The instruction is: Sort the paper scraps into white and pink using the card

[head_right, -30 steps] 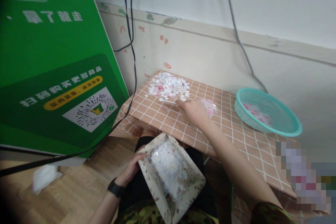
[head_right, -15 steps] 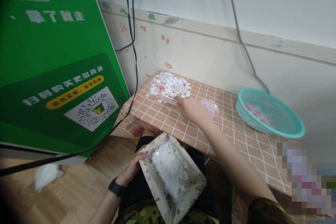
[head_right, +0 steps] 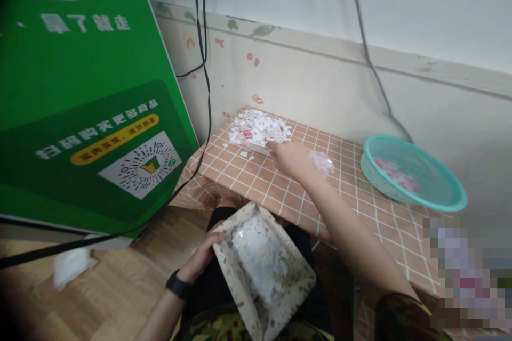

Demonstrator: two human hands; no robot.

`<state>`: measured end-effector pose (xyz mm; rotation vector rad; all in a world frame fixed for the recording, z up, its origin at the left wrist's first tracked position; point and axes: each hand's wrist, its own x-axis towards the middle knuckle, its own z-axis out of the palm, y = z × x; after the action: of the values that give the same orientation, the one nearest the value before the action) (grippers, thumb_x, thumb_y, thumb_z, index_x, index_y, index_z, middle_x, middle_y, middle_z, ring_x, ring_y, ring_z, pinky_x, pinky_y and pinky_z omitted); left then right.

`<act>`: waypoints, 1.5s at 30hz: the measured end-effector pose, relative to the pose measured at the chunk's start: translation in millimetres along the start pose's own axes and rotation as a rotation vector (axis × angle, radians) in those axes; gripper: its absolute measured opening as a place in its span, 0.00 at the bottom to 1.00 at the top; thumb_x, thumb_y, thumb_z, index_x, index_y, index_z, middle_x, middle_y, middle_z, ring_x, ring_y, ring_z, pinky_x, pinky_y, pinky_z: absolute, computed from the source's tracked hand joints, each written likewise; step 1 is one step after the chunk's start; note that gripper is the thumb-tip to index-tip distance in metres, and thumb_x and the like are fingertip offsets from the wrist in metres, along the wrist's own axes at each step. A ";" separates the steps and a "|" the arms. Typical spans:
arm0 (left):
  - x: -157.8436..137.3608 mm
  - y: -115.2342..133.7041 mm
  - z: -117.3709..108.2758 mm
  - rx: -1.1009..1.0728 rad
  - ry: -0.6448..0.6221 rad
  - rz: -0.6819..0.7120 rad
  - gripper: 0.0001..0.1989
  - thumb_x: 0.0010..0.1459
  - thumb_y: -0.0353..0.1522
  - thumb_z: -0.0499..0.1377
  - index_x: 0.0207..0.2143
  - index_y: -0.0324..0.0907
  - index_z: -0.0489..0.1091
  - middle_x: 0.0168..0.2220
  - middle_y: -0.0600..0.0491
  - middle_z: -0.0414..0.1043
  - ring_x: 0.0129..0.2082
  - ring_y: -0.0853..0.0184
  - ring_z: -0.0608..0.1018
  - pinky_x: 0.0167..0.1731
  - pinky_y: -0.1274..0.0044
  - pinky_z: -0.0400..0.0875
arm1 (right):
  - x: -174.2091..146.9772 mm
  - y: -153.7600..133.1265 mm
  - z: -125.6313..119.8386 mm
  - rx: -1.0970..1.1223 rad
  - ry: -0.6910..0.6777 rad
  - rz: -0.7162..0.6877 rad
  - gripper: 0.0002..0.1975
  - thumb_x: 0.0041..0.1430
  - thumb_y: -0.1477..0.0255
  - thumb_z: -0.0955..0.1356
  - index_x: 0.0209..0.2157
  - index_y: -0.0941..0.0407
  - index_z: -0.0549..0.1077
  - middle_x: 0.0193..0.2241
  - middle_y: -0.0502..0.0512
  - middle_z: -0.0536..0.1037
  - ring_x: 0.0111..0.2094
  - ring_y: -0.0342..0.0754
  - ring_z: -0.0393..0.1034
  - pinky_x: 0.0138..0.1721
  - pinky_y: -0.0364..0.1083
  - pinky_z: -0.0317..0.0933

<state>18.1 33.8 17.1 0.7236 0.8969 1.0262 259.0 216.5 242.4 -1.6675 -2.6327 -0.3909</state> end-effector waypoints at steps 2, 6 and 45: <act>0.1 -0.2 -0.2 0.004 -0.001 -0.002 0.19 0.56 0.37 0.59 0.49 0.41 0.74 0.38 0.52 0.76 0.38 0.57 0.74 0.45 0.68 0.67 | -0.1 1.2 -1.6 0.000 -0.006 -0.009 0.17 0.66 0.70 0.60 0.51 0.53 0.75 0.33 0.62 0.82 0.32 0.54 0.73 0.30 0.48 0.50; 0.3 0.3 0.2 0.003 -0.006 0.000 0.18 0.56 0.37 0.59 0.48 0.41 0.75 0.37 0.52 0.76 0.37 0.58 0.74 0.46 0.68 0.67 | -8.7 5.6 -6.1 -0.018 -0.013 0.028 0.17 0.65 0.69 0.60 0.50 0.53 0.75 0.32 0.62 0.82 0.31 0.53 0.72 0.29 0.47 0.47; -2.2 4.9 0.0 0.009 -0.010 -0.028 0.19 0.55 0.37 0.60 0.49 0.42 0.73 0.36 0.52 0.75 0.36 0.57 0.75 0.45 0.68 0.67 | 4.5 -21.1 -32.2 0.044 -0.094 -0.150 0.16 0.59 0.74 0.62 0.44 0.53 0.77 0.32 0.60 0.80 0.30 0.49 0.68 0.29 0.47 0.48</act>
<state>15.6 33.5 21.9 0.7216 0.9011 0.9936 234.0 205.2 269.8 -1.5181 -2.8222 -0.2589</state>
